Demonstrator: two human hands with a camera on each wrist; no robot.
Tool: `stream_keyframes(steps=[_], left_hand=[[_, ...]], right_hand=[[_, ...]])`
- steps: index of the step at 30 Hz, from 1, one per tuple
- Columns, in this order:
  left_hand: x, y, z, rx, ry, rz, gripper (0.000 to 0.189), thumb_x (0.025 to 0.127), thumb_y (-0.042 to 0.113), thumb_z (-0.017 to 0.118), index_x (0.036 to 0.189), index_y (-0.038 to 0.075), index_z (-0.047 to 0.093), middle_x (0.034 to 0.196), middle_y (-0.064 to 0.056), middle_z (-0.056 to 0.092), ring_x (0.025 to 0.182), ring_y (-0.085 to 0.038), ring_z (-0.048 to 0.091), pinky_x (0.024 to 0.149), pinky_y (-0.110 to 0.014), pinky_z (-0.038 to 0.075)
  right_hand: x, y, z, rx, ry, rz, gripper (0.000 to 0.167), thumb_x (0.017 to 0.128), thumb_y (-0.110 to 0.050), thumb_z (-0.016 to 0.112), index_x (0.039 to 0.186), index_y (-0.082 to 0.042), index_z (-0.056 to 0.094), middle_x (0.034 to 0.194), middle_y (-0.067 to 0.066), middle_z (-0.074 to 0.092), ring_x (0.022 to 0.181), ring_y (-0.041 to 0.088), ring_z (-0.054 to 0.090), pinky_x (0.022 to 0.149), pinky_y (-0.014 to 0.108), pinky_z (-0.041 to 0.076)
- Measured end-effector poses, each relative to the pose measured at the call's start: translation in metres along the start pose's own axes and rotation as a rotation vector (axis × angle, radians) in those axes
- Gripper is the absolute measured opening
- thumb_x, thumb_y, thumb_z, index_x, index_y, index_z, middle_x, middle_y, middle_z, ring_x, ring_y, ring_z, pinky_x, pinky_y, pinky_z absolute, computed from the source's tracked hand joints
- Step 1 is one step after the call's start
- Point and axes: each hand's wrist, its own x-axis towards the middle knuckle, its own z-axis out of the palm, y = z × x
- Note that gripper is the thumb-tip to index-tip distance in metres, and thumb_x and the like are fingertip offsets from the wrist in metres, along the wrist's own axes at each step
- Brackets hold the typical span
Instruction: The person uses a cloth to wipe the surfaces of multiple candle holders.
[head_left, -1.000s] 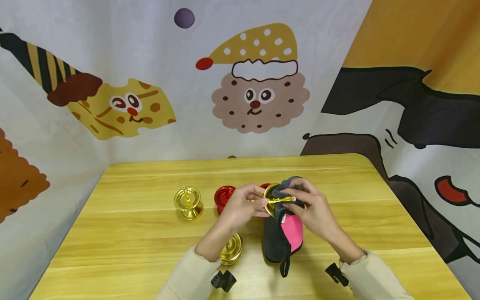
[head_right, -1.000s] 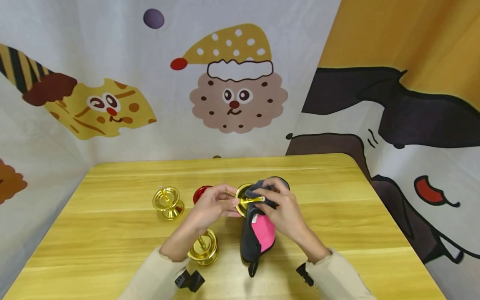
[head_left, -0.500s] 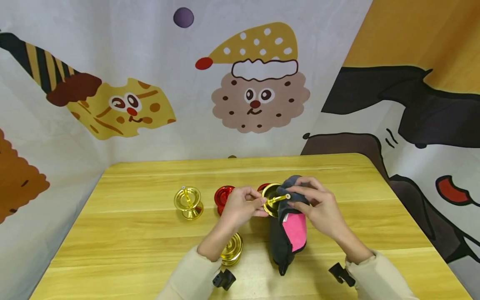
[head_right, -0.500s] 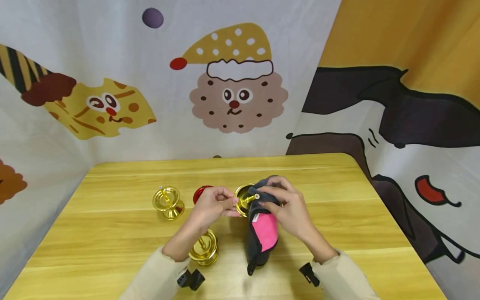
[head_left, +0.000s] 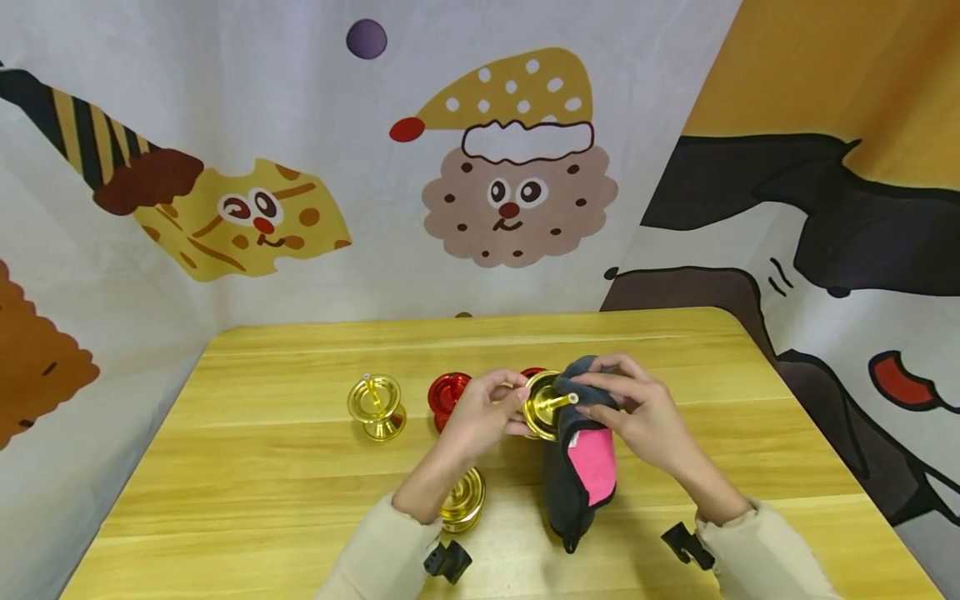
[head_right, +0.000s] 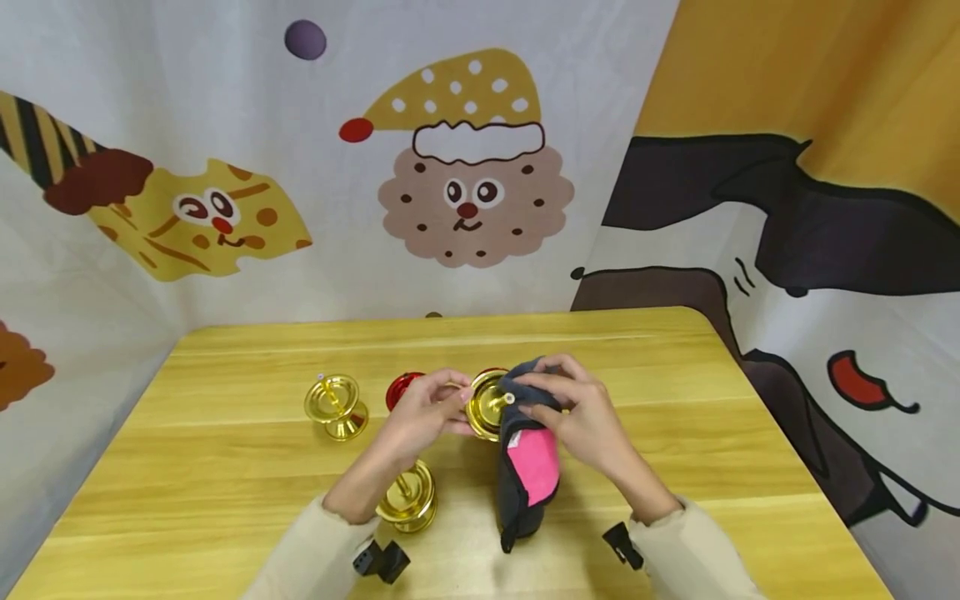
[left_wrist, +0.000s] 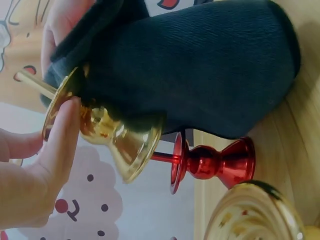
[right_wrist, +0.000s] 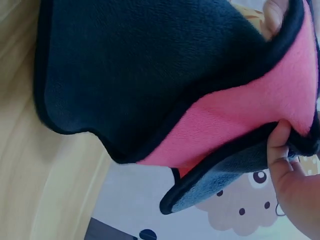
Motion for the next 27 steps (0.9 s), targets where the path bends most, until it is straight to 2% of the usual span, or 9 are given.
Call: stream_keyframes(steps=[2,5,8,14,21,27], left_hand=[[-0.0003,0.0003,0.0005,-0.004,-0.009,0.008,0.018,0.093,0.001,0.049,0.106,-0.009,0.054,0.087,-0.017,0.058,0.066,-0.024,0.064,0.066,-0.038,0.055],[-0.0007,0.0007,0.0009,-0.019,-0.023,0.024,0.022,0.094,0.004,0.049,0.11,-0.009,0.054,0.093,-0.019,0.058,0.073,-0.026,0.065,0.068,-0.037,0.054],[-0.0016,0.0012,0.0007,-0.053,-0.039,0.036,0.025,0.091,0.003,0.053,0.113,-0.01,0.055,0.098,-0.019,0.056,0.08,-0.027,0.064,0.07,-0.034,0.054],[-0.0023,-0.0003,-0.0002,-0.116,-0.051,0.023,0.027,0.085,-0.007,0.057,0.112,-0.011,0.057,0.101,-0.02,0.057,0.088,-0.029,0.064,0.073,-0.034,0.053],[-0.0009,-0.0013,0.0005,-0.057,0.009,-0.016,0.021,0.085,-0.004,0.059,0.104,-0.012,0.06,0.096,-0.019,0.06,0.081,-0.025,0.065,0.07,-0.03,0.054],[-0.0001,0.0,0.0014,-0.015,0.056,-0.058,0.014,0.084,-0.003,0.061,0.094,-0.013,0.06,0.085,-0.015,0.059,0.069,-0.016,0.063,0.067,-0.029,0.054]], right_hand=[[-0.001,0.0004,0.0037,-0.06,-0.007,0.008,0.031,0.069,0.009,0.074,0.096,-0.005,0.071,0.101,0.005,0.054,0.055,0.007,0.037,0.045,0.018,0.035],[-0.0021,0.0003,0.0073,-0.114,-0.008,0.022,0.032,0.069,0.008,0.074,0.097,-0.008,0.071,0.102,0.002,0.054,0.061,0.007,0.04,0.048,0.018,0.037],[-0.0026,0.0006,0.0094,-0.121,0.003,0.033,0.033,0.068,0.009,0.074,0.097,-0.007,0.071,0.101,0.002,0.054,0.067,0.007,0.043,0.048,0.018,0.039],[-0.0035,0.001,0.0112,-0.1,0.007,0.048,0.031,0.068,0.009,0.074,0.096,-0.005,0.071,0.099,0.003,0.054,0.067,0.008,0.044,0.047,0.019,0.04],[-0.0048,0.0031,0.01,-0.061,-0.017,0.093,0.028,0.071,0.008,0.073,0.095,-0.005,0.071,0.1,0.003,0.054,0.06,0.009,0.041,0.046,0.021,0.038],[-0.0034,0.0021,0.0049,-0.026,-0.003,0.048,0.026,0.068,0.009,0.075,0.091,-0.002,0.071,0.099,0.006,0.055,0.052,0.009,0.035,0.043,0.021,0.034]])
